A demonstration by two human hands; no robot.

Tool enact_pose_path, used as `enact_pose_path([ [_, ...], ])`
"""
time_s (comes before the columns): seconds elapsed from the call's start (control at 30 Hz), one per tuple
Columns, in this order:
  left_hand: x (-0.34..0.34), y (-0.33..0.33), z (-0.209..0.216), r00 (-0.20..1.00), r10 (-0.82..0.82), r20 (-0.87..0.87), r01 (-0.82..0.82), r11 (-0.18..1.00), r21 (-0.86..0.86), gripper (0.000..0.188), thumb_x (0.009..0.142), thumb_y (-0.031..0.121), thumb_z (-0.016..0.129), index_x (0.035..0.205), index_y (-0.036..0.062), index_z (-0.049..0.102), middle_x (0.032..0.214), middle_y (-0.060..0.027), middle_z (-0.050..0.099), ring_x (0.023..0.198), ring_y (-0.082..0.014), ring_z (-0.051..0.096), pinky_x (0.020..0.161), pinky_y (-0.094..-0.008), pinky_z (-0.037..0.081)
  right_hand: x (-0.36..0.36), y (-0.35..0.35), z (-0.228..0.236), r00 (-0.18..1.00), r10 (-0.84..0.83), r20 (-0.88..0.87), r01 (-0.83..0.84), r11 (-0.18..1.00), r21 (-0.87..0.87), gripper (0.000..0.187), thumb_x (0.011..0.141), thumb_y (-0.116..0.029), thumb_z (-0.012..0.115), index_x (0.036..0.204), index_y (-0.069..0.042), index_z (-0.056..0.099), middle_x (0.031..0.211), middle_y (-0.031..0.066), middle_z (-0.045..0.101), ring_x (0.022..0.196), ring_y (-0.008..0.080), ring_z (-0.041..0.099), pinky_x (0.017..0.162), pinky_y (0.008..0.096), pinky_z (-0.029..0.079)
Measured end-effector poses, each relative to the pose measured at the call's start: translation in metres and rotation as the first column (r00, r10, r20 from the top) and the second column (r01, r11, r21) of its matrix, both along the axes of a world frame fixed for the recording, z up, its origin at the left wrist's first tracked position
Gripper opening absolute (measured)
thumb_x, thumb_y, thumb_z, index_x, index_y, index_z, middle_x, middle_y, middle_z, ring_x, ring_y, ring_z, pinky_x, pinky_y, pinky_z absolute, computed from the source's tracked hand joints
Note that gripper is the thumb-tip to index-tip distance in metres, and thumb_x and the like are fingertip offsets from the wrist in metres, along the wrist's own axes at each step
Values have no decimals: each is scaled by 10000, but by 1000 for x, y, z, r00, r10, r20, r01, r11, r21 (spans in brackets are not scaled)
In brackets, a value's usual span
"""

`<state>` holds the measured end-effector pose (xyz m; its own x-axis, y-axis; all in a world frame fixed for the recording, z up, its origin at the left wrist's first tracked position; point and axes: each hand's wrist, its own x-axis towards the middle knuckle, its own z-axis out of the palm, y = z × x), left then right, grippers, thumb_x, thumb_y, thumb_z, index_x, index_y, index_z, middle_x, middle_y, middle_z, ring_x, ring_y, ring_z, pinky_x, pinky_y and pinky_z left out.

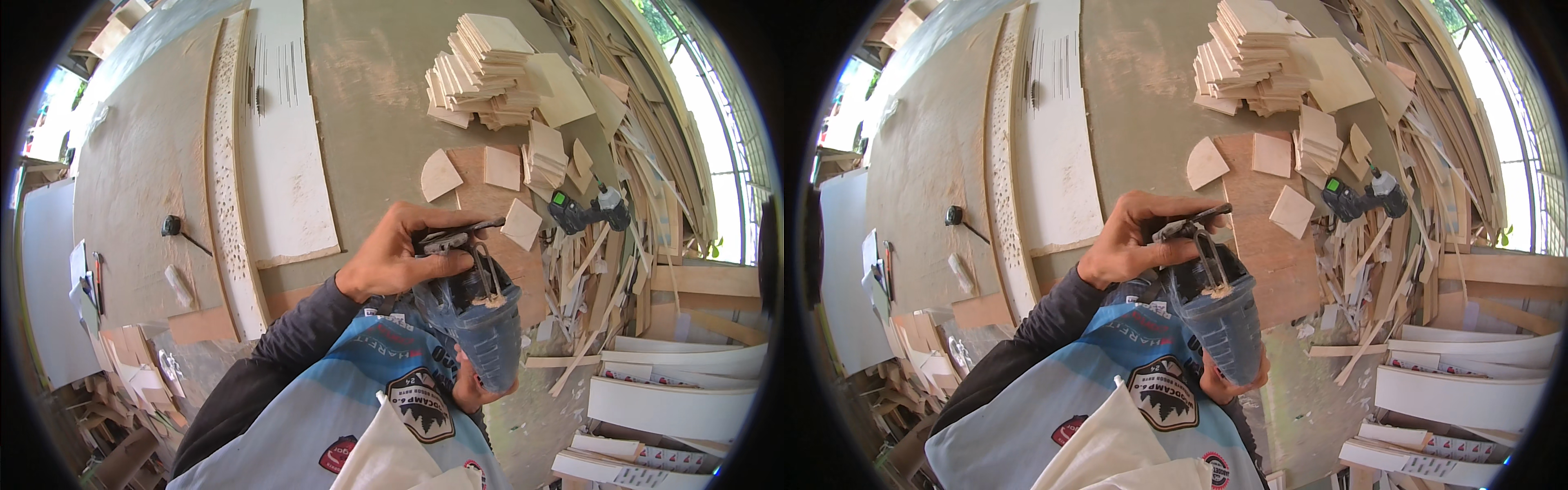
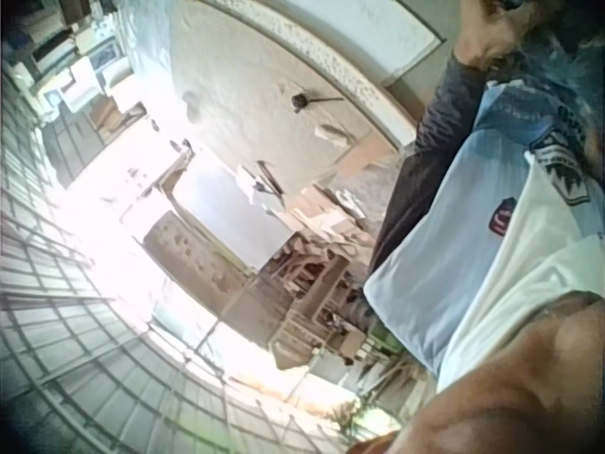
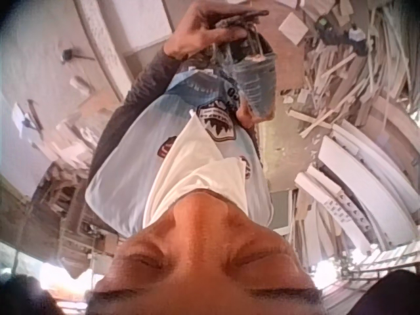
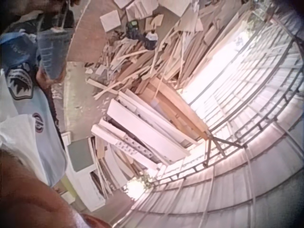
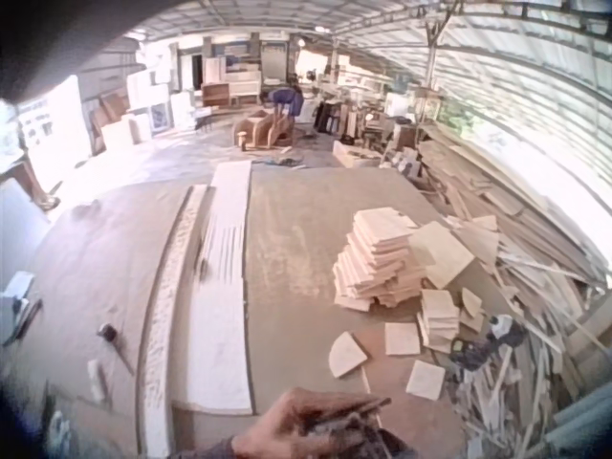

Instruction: The person unscrews and removes the blade from a jigsaw using a screwdriver and a hex key, then replaces the blade and secures it with a hammer.

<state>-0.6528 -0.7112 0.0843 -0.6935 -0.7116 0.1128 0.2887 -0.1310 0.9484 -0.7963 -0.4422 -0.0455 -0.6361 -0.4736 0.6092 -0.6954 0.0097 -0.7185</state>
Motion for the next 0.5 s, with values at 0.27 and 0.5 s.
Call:
enact_pose_path([
  [0.27,-1,4,-13,997,9,-75,-6,999,35,536,812,24,737,1339,-16,649,1156,-138,748,1055,-168,687,976,-315,522,-1,-15,43,993,76,-90,-76,997,0,675,730,-306,890,1226,31,579,996,188,709,758,326,698,661,411,529],
  [0.5,-3,2,-21,961,-36,-274,3,993,-120,580,794,65,747,1359,-6,639,1147,-153,746,1077,-218,687,1005,-339,493,3,-35,37,907,-154,-391,45,961,-274,577,817,-456,726,1020,82,686,890,198,733,687,327,712,604,416,579],
])
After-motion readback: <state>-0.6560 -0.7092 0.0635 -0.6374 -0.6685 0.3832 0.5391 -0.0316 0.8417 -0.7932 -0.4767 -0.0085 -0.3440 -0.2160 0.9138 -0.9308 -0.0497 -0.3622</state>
